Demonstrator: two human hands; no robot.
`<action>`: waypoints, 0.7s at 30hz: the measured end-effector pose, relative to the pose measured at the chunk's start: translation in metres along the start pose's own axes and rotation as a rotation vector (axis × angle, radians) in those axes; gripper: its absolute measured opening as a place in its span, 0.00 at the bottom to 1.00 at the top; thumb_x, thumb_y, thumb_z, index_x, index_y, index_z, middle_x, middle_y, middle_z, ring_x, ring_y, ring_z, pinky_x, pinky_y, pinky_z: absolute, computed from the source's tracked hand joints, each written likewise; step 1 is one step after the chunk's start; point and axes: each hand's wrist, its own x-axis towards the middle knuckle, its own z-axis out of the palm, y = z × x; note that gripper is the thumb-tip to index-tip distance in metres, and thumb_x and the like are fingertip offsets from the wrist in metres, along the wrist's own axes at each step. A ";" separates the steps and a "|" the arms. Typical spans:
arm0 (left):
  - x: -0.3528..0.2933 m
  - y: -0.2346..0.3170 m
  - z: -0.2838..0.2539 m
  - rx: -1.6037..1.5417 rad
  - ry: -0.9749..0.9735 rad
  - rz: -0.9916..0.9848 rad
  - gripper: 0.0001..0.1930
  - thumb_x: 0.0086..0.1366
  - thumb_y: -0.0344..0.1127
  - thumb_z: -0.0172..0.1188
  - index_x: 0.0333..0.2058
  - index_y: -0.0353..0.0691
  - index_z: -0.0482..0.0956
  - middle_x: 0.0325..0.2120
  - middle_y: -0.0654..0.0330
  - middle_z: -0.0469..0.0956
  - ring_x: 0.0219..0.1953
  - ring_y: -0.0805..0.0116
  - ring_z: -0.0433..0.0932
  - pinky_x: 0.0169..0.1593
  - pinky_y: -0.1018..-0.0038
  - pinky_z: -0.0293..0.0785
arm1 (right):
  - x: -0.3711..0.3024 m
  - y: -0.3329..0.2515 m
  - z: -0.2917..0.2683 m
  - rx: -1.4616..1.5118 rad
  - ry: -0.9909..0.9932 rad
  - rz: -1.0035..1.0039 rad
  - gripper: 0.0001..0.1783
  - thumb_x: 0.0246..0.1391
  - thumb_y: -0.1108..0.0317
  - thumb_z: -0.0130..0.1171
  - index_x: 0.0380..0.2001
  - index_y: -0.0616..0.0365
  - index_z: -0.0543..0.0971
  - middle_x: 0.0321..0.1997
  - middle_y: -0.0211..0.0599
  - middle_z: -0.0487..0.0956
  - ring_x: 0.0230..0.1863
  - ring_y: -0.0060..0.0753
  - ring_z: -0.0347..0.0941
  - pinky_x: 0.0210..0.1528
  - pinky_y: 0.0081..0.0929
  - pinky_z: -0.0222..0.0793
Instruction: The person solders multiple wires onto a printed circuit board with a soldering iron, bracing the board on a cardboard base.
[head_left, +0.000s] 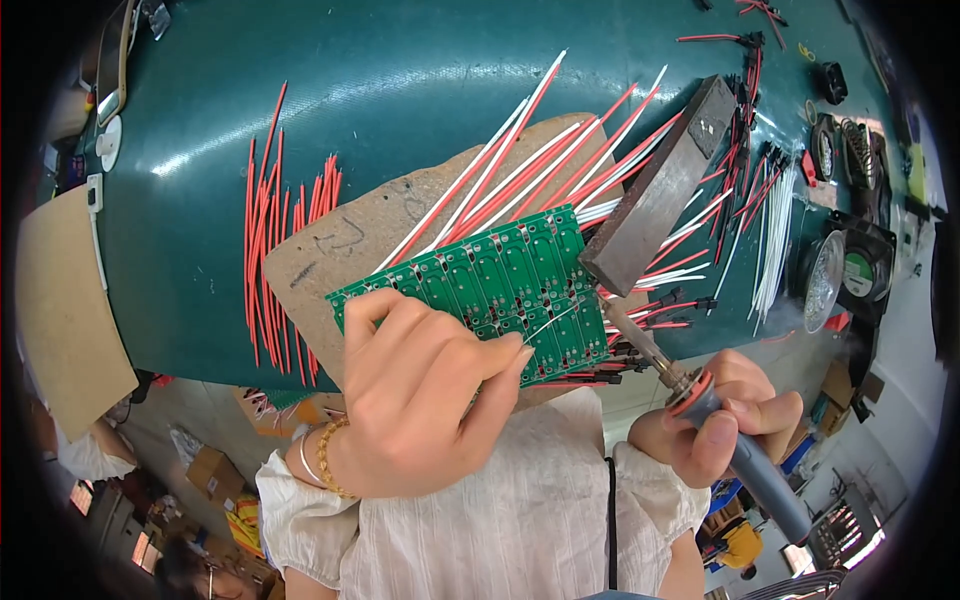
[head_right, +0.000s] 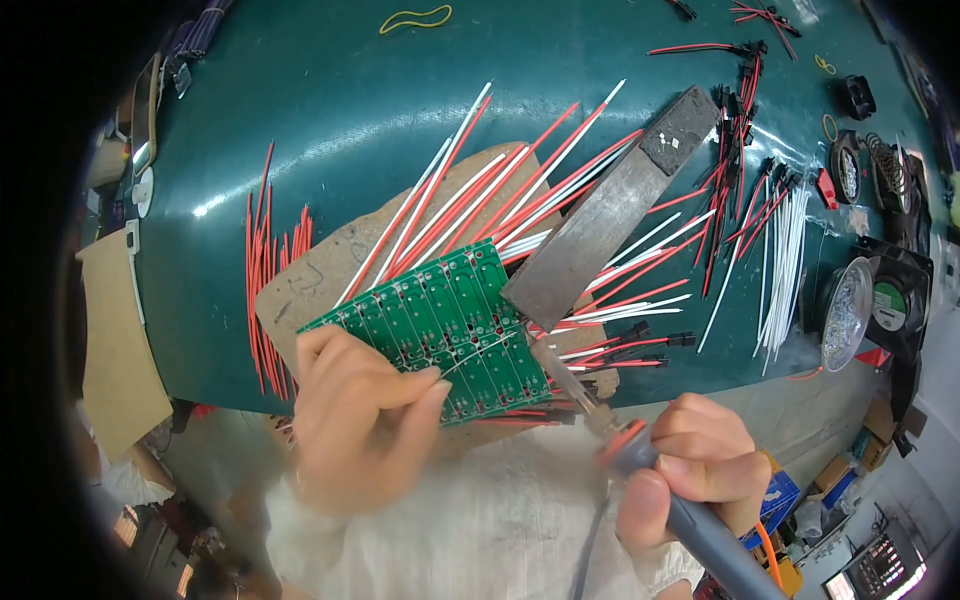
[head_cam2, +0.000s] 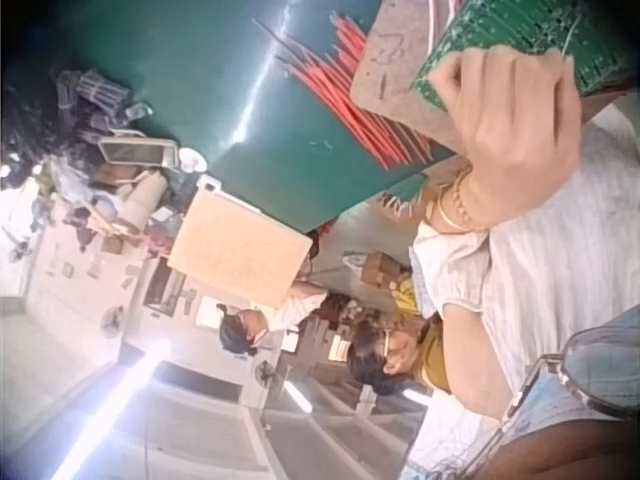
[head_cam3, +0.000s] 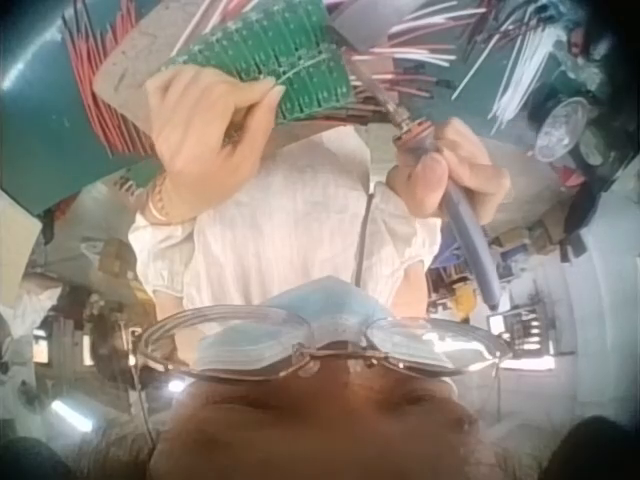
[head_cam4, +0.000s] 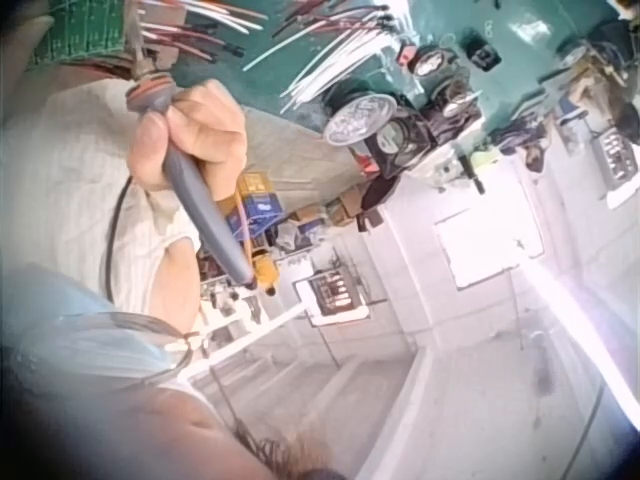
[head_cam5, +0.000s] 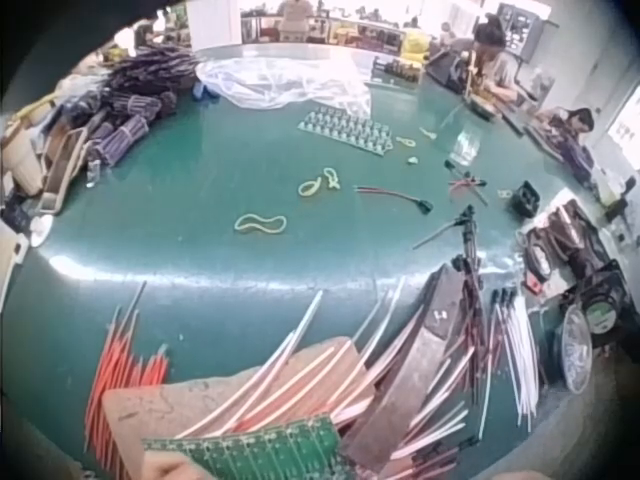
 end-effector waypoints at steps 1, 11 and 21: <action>0.000 0.000 0.001 0.000 -0.012 -0.005 0.10 0.40 0.21 0.65 0.25 0.37 0.77 0.15 0.65 0.67 0.18 0.68 0.65 0.32 0.71 0.56 | 0.000 0.002 0.002 0.002 0.001 0.000 0.16 0.50 0.66 0.59 0.30 0.58 0.60 0.10 0.32 0.65 0.08 0.22 0.56 0.13 0.24 0.51; -0.002 -0.002 0.005 0.009 -0.010 0.037 0.10 0.40 0.23 0.66 0.25 0.37 0.78 0.15 0.66 0.66 0.18 0.68 0.65 0.32 0.71 0.56 | 0.000 0.006 -0.002 -0.008 0.046 -0.082 0.17 0.49 0.65 0.59 0.28 0.58 0.61 0.10 0.31 0.63 0.08 0.21 0.53 0.12 0.23 0.50; -0.001 0.014 -0.006 0.047 -0.087 0.049 0.12 0.38 0.23 0.66 0.25 0.39 0.78 0.15 0.67 0.66 0.18 0.69 0.64 0.31 0.71 0.55 | -0.014 0.004 -0.013 0.074 0.165 -0.113 0.09 0.47 0.71 0.51 0.23 0.57 0.60 0.05 0.32 0.65 0.05 0.17 0.52 0.12 0.21 0.44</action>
